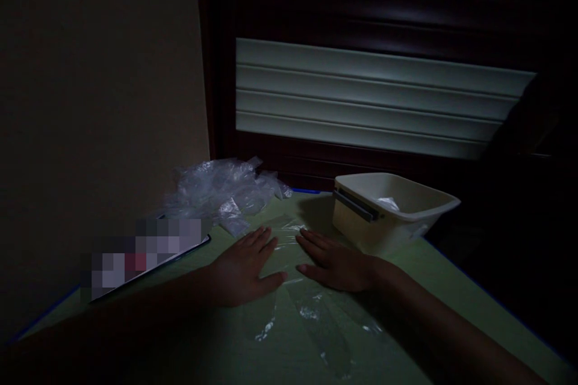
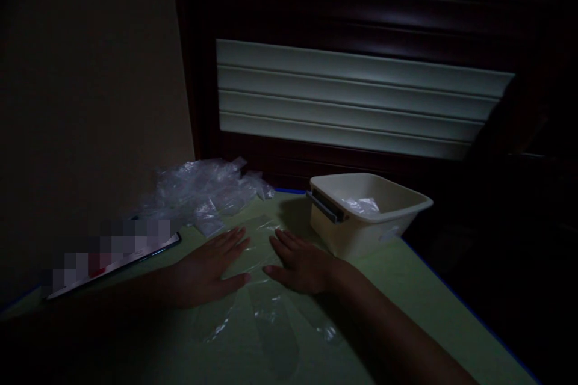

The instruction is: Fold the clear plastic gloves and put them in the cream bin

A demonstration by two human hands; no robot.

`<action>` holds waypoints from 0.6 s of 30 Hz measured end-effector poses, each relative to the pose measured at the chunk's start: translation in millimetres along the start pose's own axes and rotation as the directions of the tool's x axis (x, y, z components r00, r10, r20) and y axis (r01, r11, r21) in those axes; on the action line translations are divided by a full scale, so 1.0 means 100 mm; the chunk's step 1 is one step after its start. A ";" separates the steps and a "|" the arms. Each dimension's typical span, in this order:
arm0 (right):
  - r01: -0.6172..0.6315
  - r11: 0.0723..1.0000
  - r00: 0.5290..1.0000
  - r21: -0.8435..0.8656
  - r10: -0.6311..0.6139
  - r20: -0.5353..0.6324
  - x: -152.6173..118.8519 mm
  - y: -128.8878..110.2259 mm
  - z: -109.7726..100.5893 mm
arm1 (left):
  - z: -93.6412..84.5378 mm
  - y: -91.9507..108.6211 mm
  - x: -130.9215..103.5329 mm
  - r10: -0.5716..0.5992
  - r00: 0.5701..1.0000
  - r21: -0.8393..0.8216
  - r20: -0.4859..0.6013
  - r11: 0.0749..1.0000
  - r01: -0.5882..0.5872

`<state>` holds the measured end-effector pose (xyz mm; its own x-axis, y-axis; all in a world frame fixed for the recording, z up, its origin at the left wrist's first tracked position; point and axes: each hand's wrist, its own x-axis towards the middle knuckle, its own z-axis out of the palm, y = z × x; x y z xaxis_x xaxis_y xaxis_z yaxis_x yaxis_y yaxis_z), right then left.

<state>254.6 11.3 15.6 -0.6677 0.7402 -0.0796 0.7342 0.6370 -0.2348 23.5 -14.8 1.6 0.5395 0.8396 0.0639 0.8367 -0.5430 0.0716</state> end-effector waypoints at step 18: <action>0.093 0.994 0.936 0.053 -0.069 -0.346 0.55 -0.15 0.18 | 0.01 0.02 -0.04 0.005 1.000 -0.043 -0.023 0.999 -0.006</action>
<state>204.9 38.8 -3.2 -0.6329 0.7229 0.2772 0.6613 0.6910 -0.2920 22.9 -18.8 0.4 0.5417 0.8361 0.0869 0.8284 -0.5485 0.1137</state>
